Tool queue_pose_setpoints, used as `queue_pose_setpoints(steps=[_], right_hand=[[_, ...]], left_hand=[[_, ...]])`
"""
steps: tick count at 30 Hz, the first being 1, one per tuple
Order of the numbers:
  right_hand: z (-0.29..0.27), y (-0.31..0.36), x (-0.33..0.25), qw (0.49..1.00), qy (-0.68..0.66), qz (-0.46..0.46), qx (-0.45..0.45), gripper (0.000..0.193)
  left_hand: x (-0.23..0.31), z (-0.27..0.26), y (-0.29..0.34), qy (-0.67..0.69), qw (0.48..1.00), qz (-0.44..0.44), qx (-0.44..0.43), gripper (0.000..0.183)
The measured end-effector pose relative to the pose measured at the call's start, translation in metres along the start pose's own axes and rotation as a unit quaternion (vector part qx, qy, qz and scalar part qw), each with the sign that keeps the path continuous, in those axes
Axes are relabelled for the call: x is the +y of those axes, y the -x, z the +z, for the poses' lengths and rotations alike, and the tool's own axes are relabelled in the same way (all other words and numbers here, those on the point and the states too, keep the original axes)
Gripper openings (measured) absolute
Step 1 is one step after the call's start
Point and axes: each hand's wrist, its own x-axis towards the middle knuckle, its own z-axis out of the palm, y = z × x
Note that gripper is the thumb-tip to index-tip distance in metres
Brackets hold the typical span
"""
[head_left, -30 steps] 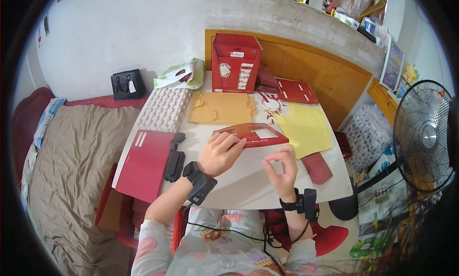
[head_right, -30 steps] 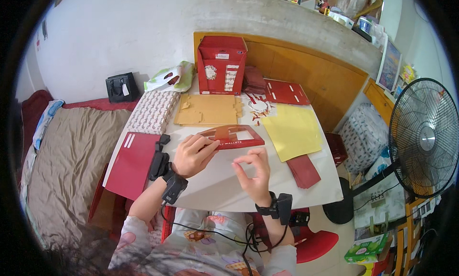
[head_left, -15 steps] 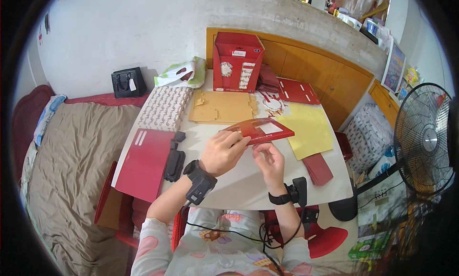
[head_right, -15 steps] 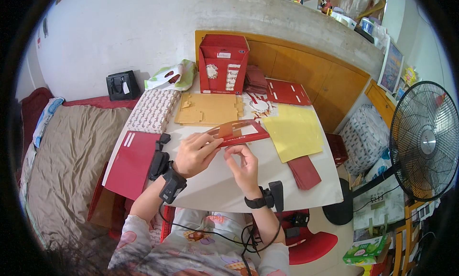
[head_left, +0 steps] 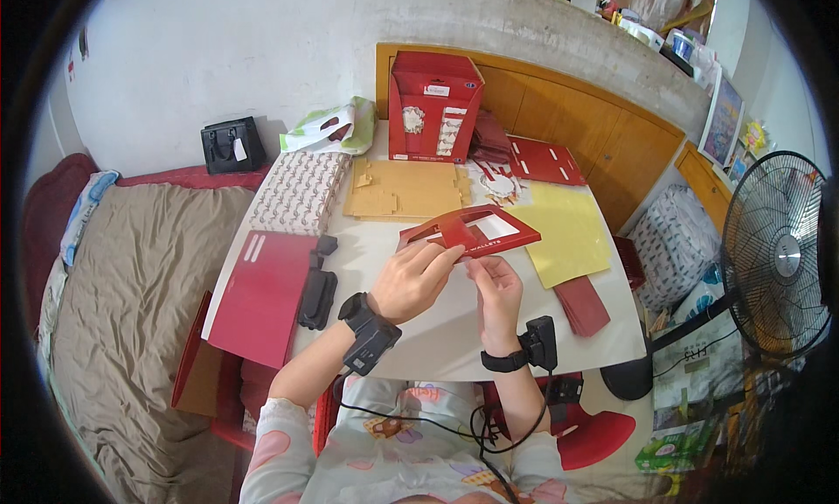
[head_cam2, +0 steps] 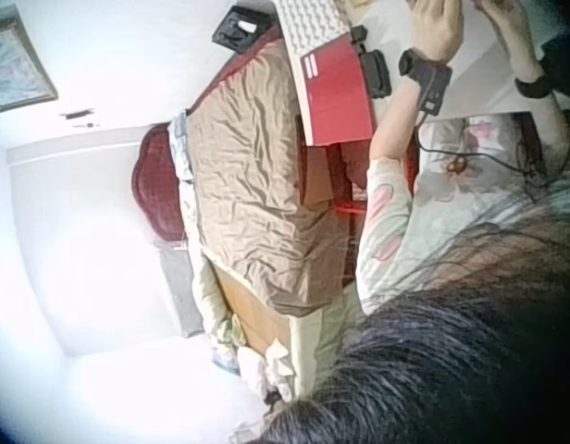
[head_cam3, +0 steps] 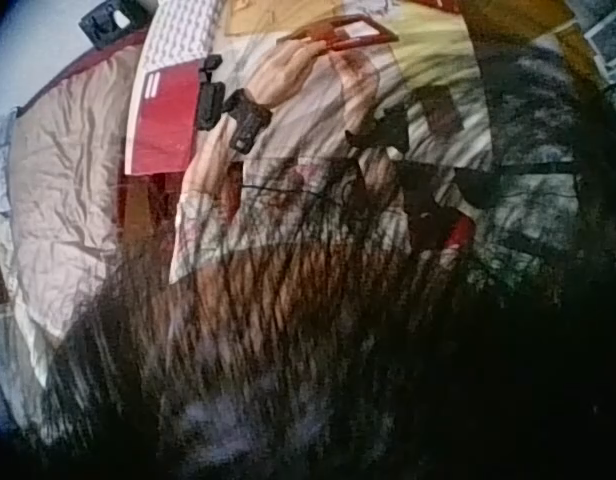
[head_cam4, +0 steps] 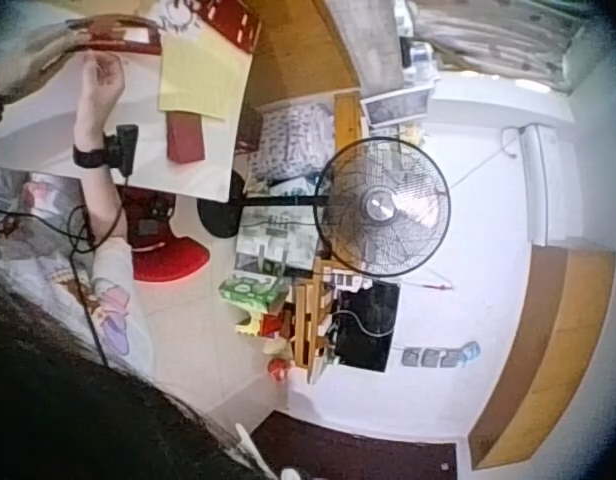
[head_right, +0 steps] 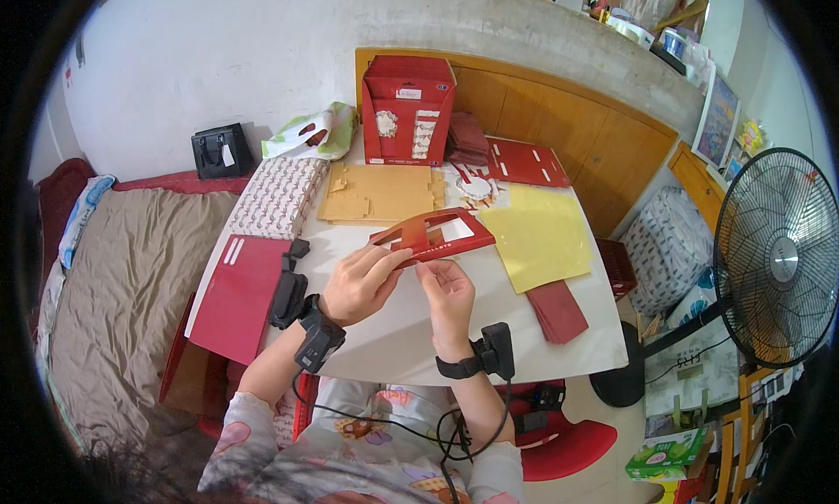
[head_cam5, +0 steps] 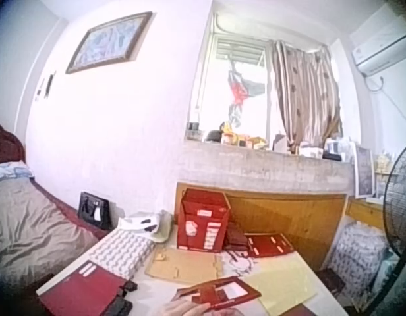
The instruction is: Assembling and folding red paper wallet components on a table.
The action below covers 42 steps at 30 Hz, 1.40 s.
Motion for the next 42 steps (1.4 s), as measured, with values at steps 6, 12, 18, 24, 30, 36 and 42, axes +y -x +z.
queue_pose_setpoints(steps=[6, 12, 18, 24, 30, 36, 42], right_hand=[[-0.003, 0.0, 0.007, 1.0, -0.005, -0.009, 0.009, 0.006], [-0.002, -0.002, 0.009, 0.999, -0.006, -0.02, 0.024, 0.006], [0.002, -0.001, 0.011, 0.999, -0.006, -0.025, 0.03, 0.005], [-0.002, -0.003, 0.011, 0.998, 0.011, -0.047, 0.028, 0.005], [-0.005, -0.002, 0.012, 0.995, 0.068, -0.072, 0.024, 0.005], [-0.009, -0.002, 0.018, 0.982, 0.124, -0.141, 0.007, 0.01], [-0.003, 0.0, 0.017, 0.967, 0.163, -0.196, 0.024, 0.011]], left_hand=[[-0.003, 0.004, 0.003, 0.005, 1.0, 0.01, -0.008, 0.022], [-0.002, 0.005, 0.002, 0.008, 1.0, 0.027, -0.013, 0.024], [-0.006, 0.004, 0.008, -0.011, 0.999, 0.028, -0.03, 0.03], [-0.001, 0.003, 0.007, -0.024, 0.998, 0.021, -0.053, 0.04], [-0.001, 0.004, 0.01, -0.054, 0.996, 0.02, -0.068, 0.048], [0.004, 0.001, 0.004, -0.081, 0.994, 0.025, -0.075, 0.053], [0.005, 0.002, 0.003, -0.102, 0.992, 0.039, -0.056, 0.051]])
